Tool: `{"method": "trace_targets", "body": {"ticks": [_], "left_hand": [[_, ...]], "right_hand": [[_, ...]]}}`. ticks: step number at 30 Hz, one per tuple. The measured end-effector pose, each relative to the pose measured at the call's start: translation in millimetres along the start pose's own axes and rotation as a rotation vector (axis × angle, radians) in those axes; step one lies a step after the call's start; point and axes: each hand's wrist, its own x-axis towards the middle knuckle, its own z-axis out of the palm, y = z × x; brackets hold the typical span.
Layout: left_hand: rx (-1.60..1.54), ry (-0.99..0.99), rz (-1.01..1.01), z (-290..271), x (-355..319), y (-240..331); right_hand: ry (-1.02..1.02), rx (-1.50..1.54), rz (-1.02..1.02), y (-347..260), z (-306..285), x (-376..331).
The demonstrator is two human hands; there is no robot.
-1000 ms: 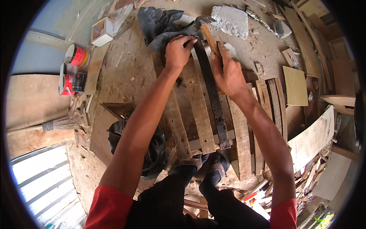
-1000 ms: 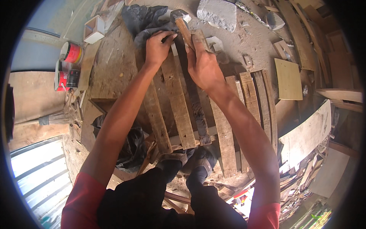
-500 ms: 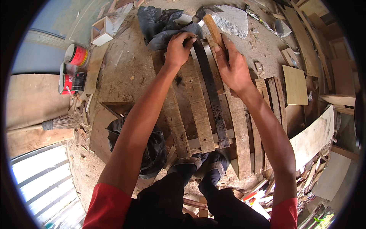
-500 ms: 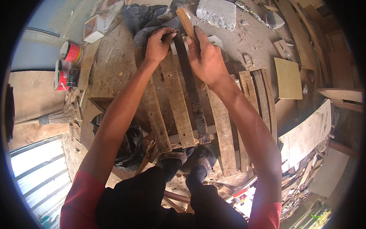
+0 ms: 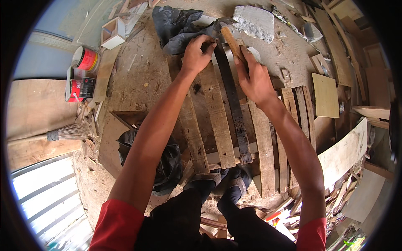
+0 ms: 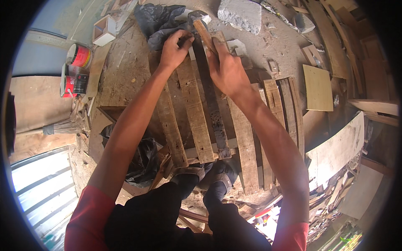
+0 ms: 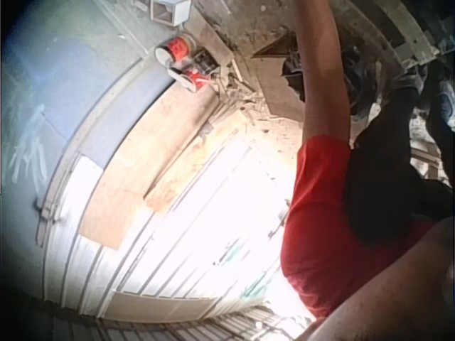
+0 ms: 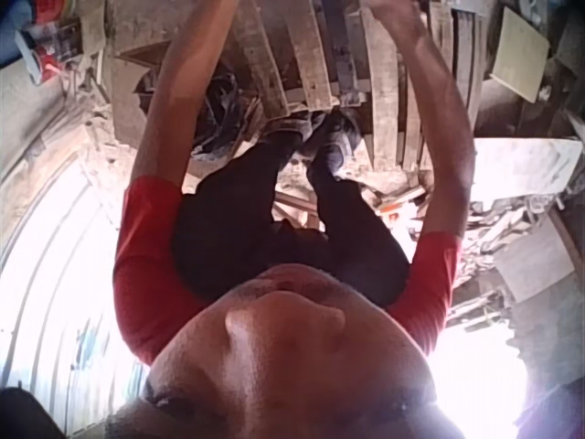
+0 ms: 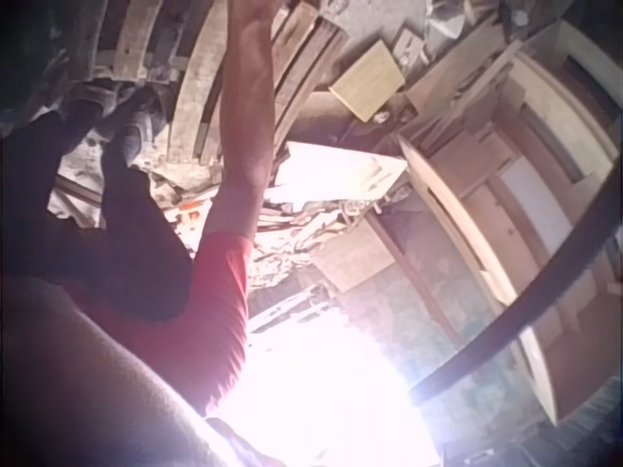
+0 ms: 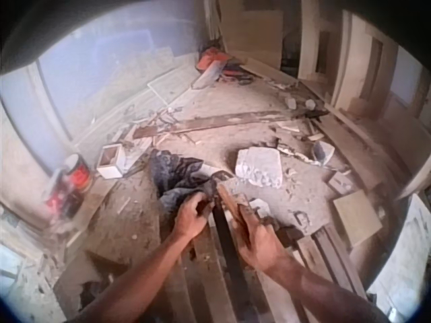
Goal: The person sits on the floor and uses a hammer to drive nails into a wooden pallet. They repeatedly pick up nails from a plastic bag, position them on the pallet slats, and hammer them in. The person also moves pieces of wood and a white board around the workspace.
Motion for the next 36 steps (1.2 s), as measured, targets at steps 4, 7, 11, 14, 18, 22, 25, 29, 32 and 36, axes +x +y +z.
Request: {"method": "trace_targets", "body": {"ticks": [4, 7, 11, 14, 18, 22, 25, 29, 32, 36], "left_hand": [[-0.031, -0.029, -0.029, 0.2, 0.5, 6.7], [-0.017, -0.005, -0.035, -1.6, 0.6, 4.5], [-0.016, 0.028, -0.030, 1.8, 0.4, 0.8], [0.030, 0.018, -0.012, 0.2, 0.4, 2.1], [-0.016, 0.013, -0.056, 0.6, -1.1, 4.3], [-0.016, 0.042, -0.052, 2.2, -1.2, -2.4], [-0.058, 0.050, -0.036, 3.2, -0.1, 1.3], [-0.010, 0.014, -0.092, 0.5, -0.3, 2.1], [-0.083, 0.067, -0.023, 1.8, -0.8, 3.3], [-0.061, 0.052, -0.052, 1.6, -0.3, 2.8]], "right_hand": [[0.011, -0.029, -0.088, 12.2, 4.2, -5.4], [-0.010, 0.002, -0.038, 4.6, 4.1, -4.6], [0.085, 0.053, -0.098, 2.1, 9.1, -8.0], [-0.060, -0.111, -0.049, 2.6, 5.9, -2.2], [0.015, -0.028, -0.064, 1.0, 9.8, -7.1], [-0.058, -0.082, 0.013, -6.7, 8.7, -6.2], [-0.003, -0.035, 0.006, -5.6, 11.4, -10.0], [-0.025, -0.088, -0.029, -3.2, 12.6, -5.5], [0.062, 0.019, -0.053, -7.6, 15.8, -13.1], [-0.016, -0.091, -0.054, -6.3, 13.5, -9.7]]}}
